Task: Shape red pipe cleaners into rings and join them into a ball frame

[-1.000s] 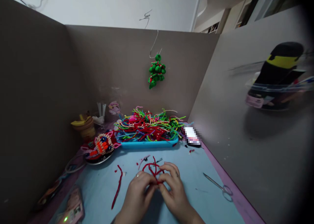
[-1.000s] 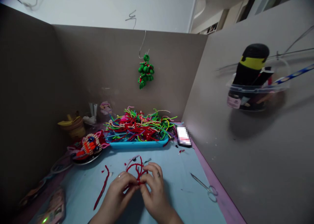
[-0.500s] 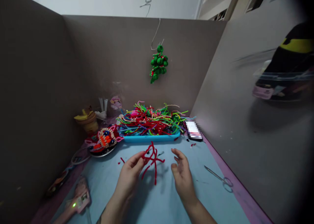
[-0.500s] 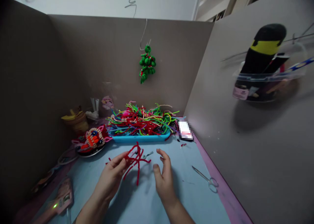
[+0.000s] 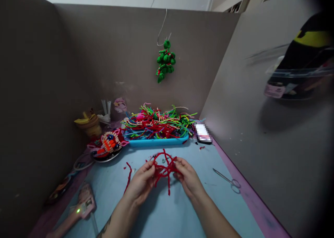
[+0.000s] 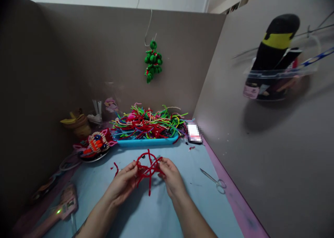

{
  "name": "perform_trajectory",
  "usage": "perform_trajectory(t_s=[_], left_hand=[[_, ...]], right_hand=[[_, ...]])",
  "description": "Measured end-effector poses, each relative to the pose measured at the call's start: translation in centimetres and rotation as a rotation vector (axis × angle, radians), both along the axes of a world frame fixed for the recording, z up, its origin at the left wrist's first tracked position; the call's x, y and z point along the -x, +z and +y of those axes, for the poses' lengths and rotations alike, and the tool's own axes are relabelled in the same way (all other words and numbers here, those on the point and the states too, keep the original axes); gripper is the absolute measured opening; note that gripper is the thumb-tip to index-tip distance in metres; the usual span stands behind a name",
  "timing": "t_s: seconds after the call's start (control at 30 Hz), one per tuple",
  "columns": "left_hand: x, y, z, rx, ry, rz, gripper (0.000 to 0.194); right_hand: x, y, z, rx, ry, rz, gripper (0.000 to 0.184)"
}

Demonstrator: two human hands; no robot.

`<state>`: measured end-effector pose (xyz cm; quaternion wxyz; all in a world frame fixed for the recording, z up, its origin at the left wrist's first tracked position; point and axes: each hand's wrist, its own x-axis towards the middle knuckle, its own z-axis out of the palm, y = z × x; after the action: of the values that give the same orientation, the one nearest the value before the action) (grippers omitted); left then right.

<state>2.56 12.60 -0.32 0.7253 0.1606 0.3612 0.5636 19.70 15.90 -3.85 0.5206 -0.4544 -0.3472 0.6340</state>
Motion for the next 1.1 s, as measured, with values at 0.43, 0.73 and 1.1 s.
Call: perform_trajectory(t_s=[0.43,0.73,1.1], left_hand=[[-0.8,-0.7,-0.2,-0.027,0.048,0.171,0.027],[-1.4,0.4,-0.5,0.032,-0.047,0.222,0.031],[-1.5,-0.8,0.0,0.030,0.110,0.274,0.029]], right_hand=[[1.0,-0.4,-0.8,-0.266,-0.002,-0.419,0.032],[0.3,0.0,-0.5,-0.292,-0.066,-0.433,0.031],[1.1,0.3,-1.1,-0.326,0.013,-0.381,0.029]])
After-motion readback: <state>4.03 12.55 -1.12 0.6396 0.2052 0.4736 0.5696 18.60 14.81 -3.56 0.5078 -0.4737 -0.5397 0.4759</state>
